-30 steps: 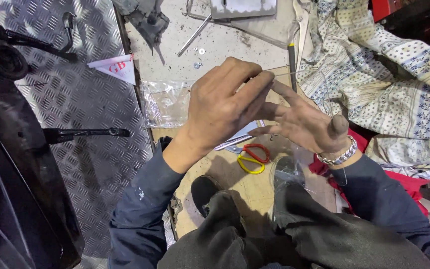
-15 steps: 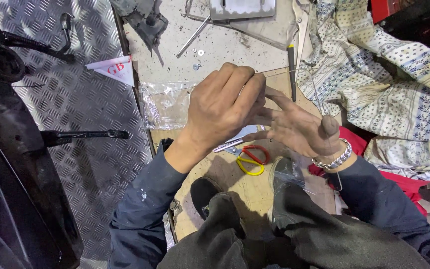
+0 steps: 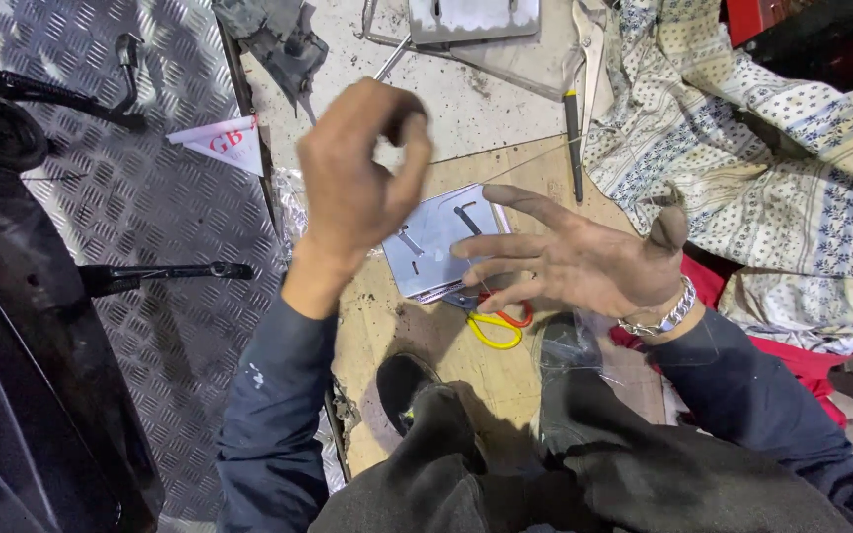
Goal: Preparing a motorcycle license plate by peeling off protective film, fitting it into a metal frame, and trimming the excess material with scissors.
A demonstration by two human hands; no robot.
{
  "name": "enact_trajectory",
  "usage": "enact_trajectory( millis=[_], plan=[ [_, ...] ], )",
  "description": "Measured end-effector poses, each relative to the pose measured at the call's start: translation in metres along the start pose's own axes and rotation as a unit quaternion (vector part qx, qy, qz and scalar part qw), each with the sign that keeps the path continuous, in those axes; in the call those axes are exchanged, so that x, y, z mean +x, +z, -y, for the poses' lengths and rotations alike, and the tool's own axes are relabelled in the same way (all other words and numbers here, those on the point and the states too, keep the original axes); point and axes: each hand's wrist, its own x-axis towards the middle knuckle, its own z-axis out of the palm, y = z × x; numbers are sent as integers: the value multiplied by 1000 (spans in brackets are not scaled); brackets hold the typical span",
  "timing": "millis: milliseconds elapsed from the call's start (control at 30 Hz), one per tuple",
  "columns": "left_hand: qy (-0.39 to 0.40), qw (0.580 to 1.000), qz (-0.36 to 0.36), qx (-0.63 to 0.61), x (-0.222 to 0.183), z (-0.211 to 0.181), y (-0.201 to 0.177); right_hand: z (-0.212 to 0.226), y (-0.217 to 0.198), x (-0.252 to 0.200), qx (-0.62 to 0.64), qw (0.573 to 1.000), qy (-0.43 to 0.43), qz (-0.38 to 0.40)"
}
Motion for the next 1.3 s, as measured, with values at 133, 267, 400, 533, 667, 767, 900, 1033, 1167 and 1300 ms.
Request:
enact_trajectory(
  millis=[133, 267, 400, 533, 667, 767, 900, 1033, 1167, 1300],
  plan=[
    [-70, 994, 30, 72, -15, 28, -7, 4, 2, 0, 16, 1000, 24, 7],
    [-129, 983, 60, 115, -14, 30, -18, 7, 4, 2, 35, 999, 29, 12],
    [-93, 995, -2, 28, -23, 42, -15, 6, 5, 2, 32, 999, 36, 11],
    [-165, 980, 17, 112, -27, 34, -7, 4, 5, 2, 30, 999, 28, 28],
    [-48, 994, 48, -90, -19, -2, -3, 1, 6, 3, 36, 999, 28, 22],
    [67, 995, 61, -40, -15, -24, -11, -5, 3, 1, 32, 999, 15, 32],
    [267, 955, 1, 126, -8, -41, -15, -14, 0, -2, 14, 1000, -23, 13],
    [297, 933, 1, 201, -5, -48, -15, -16, 10, 0, 74, 995, -22, -58],
    [321, 914, -5, 248, -7, -48, -11, -17, 6, 0, 43, 998, -25, -24],
    [321, 916, -18, 238, -14, -41, -5, -19, 3, -2, 49, 998, -24, -36]
  ],
)
